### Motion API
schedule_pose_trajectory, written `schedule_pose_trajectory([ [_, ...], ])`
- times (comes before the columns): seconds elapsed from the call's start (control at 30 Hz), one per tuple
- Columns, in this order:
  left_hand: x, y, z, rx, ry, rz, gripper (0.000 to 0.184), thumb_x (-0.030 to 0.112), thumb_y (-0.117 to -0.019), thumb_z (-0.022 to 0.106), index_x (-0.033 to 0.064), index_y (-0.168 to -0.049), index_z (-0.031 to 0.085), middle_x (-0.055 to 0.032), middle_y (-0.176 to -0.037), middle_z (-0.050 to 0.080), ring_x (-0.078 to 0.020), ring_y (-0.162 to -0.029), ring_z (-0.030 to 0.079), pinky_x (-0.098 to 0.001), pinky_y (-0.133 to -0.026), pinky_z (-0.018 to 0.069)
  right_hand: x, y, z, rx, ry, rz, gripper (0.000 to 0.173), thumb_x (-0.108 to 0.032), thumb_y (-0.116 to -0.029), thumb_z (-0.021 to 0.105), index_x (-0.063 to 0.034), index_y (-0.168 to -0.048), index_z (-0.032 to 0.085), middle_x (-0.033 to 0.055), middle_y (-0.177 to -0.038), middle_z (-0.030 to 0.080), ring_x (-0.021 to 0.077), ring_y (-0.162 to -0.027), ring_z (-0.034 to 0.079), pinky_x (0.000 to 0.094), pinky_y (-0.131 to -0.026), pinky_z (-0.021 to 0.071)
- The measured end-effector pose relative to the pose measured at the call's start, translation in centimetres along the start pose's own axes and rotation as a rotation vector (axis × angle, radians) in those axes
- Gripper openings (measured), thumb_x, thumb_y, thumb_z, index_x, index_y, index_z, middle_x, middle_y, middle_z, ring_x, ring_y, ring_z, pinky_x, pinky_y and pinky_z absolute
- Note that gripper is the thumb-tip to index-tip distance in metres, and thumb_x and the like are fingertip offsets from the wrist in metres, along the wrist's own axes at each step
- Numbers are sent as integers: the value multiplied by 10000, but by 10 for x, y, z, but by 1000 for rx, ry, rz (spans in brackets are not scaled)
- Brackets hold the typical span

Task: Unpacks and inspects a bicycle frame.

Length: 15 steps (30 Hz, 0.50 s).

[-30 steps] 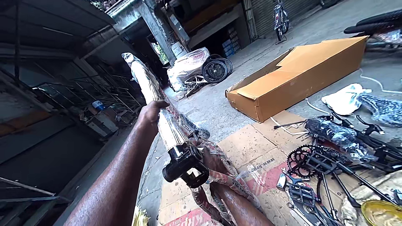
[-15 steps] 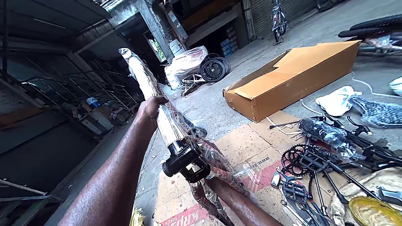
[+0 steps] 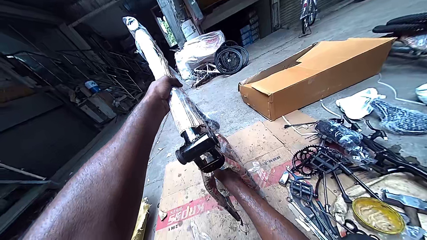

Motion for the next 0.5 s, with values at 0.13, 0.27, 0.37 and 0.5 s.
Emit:
schedule_pose_trajectory([
  [0.13, 3, -2, 0, -15, -29, 4, 371, 151, -857, 677, 102, -1216, 598, -100, -988, 699, -207, -823, 710, -410, -674, 611, 12, 20, 6, 205, 81, -255, 331, -309, -1034, 534, -66, -1173, 710, 196, -1059, 729, 378, -1006, 708, 575, -847, 555],
  [0.27, 3, -7, 4, -45, 16, 7, 392, 146, -868, 664, 94, -1248, 582, -115, -1019, 704, -220, -848, 718, -423, -698, 618, 18, 27, 2, 289, 95, -232, 303, -305, -957, 609, -109, -1169, 700, 151, -1072, 728, 348, -1020, 705, 570, -857, 553],
  [0.37, 7, -7, 11, -62, 23, 19, 364, 132, -872, 653, 81, -1227, 590, -116, -995, 709, -214, -822, 720, -409, -681, 619, 16, 31, -2, 250, 91, -196, 347, -336, -964, 603, -125, -1226, 688, 143, -1099, 731, 336, -1035, 706, 556, -876, 551],
  [0.5, 9, -13, 17, -85, 32, 22, 350, 144, -877, 654, 78, -1217, 599, -121, -990, 715, -221, -820, 725, -414, -684, 623, 15, 36, -5, 211, 55, -134, 401, -349, -940, 615, -103, -1252, 667, 148, -1127, 719, 328, -1090, 684, 554, -934, 523],
])
Point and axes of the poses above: each hand's wrist, its own y-axis away from the middle knuckle, its own z-axis out of the palm, x = y × z, the point moved 3 cm from there along -y, towards the middle knuckle
